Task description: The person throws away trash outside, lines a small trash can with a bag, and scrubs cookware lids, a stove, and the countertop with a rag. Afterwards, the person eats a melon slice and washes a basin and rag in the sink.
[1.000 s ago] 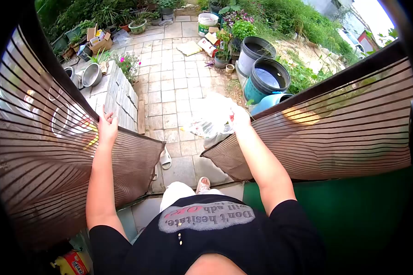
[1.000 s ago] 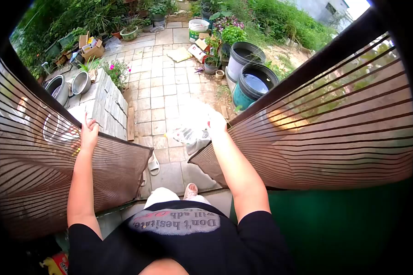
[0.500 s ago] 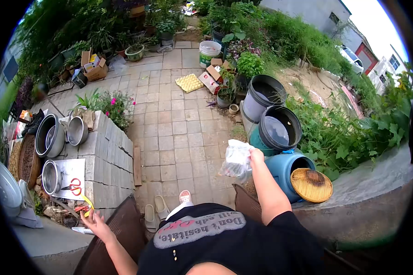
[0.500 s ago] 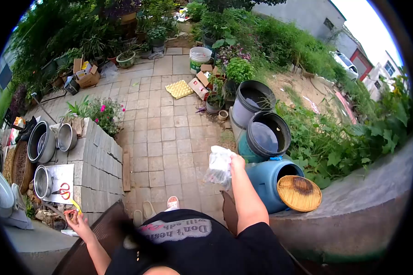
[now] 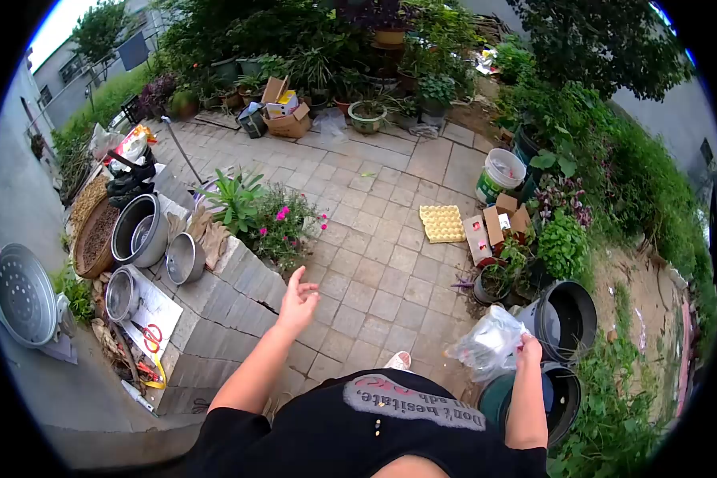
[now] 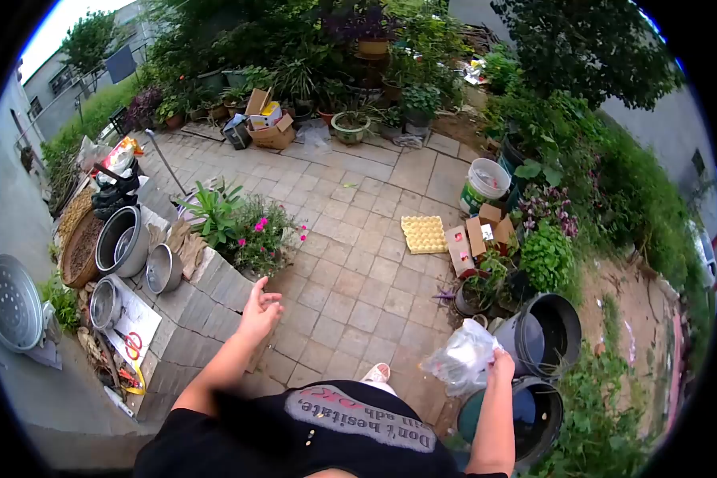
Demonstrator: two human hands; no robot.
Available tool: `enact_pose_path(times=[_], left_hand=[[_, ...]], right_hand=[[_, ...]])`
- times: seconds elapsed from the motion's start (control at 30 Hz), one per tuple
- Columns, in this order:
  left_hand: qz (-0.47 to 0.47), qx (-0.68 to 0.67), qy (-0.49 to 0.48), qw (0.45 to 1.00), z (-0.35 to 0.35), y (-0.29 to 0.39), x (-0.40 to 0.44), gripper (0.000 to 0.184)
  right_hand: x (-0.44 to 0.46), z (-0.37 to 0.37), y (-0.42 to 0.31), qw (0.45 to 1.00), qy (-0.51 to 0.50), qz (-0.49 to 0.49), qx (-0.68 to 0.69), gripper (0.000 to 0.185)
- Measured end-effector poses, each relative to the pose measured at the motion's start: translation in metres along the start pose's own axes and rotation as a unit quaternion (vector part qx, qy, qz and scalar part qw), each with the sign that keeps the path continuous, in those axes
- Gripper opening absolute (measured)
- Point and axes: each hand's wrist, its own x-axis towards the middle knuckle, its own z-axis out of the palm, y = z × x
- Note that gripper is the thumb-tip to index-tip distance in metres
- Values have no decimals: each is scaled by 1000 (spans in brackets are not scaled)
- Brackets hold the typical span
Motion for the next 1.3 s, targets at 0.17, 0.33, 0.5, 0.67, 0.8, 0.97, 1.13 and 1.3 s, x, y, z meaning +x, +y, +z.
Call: enact_pose_path(times=[0.17,0.33,0.5,0.67,0.8,0.97,1.13,1.3], left_hand=[[-204,-13,112,972,16,-56,11,59],[-360,-2,192,913,1,-104,25,61],[-439,19,196,877,32,-91,119,59],[-426,54,114,896,79,-51,246,58],[-387,73,39,918,127,-13,340,58],[-307,106,-46,945,172,-20,423,57],[-287,178,-170,926,197,-51,493,58],[-295,250,-215,897,229,-84,556,58]], right_hand=[[105,75,-93,999,-22,-18,-18,7],[242,165,-224,992,18,-115,-39,7],[352,259,-387,971,63,-229,6,7],[443,322,-488,945,94,-305,69,7],[540,349,-467,918,216,-302,-141,31],[502,352,-317,952,118,-209,-189,39],[370,247,-111,988,22,91,-121,27],[191,121,1,932,156,269,-185,19]])
